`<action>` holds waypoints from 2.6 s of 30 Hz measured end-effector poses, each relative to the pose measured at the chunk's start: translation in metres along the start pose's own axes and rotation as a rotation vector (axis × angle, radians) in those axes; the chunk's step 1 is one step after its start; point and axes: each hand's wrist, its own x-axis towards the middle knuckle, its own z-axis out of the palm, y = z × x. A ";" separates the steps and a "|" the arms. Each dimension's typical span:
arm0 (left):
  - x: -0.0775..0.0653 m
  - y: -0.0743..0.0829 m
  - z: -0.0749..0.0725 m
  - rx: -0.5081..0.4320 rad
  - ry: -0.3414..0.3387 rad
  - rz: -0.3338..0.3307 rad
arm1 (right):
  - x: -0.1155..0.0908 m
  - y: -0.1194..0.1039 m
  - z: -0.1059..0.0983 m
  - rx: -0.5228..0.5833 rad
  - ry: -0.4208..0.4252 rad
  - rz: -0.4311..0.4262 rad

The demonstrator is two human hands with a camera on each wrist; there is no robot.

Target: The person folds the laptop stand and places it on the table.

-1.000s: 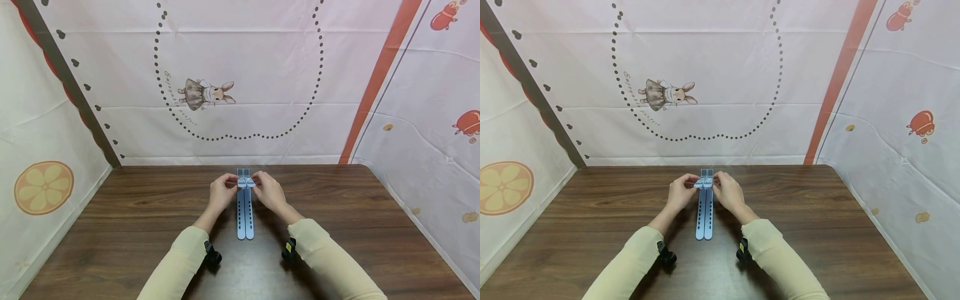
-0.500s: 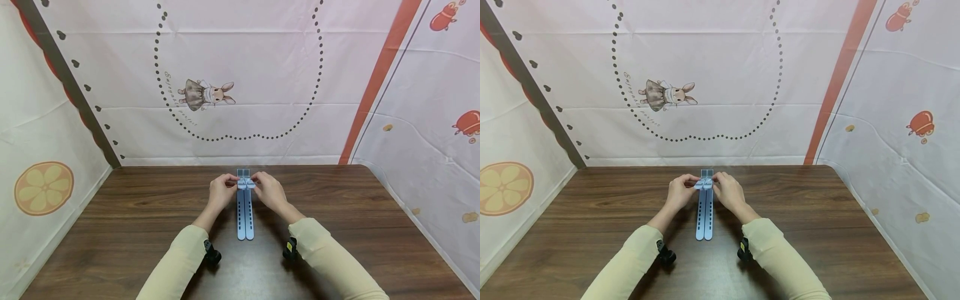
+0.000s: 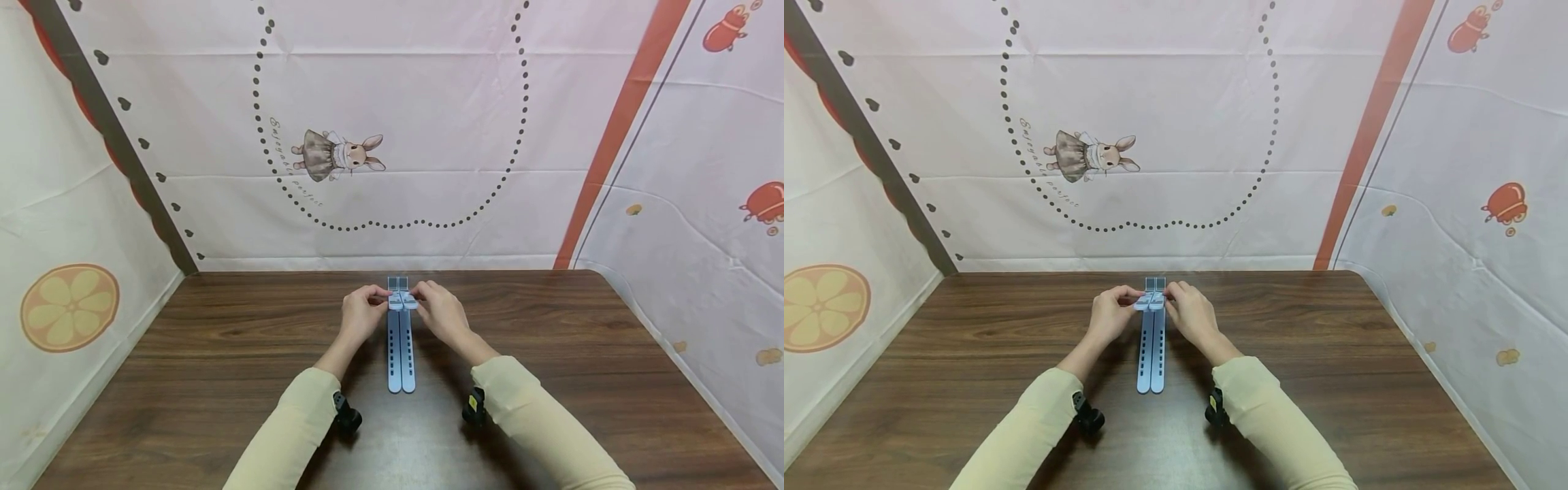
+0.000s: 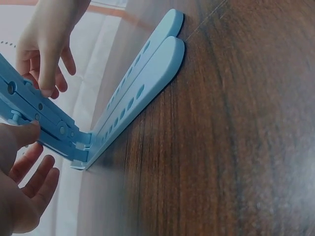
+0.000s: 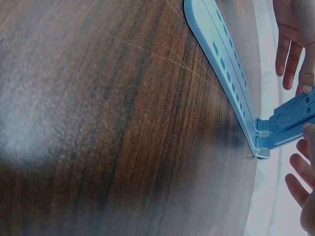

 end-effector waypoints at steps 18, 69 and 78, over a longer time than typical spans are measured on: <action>-0.001 0.002 -0.006 0.019 -0.090 -0.032 | 0.001 0.000 -0.007 0.046 -0.069 0.042; -0.010 -0.006 -0.013 0.331 -0.198 0.145 | -0.011 0.006 -0.009 0.015 -0.119 -0.150; -0.012 -0.007 -0.012 0.391 -0.231 0.177 | -0.016 0.008 -0.005 0.005 -0.128 -0.168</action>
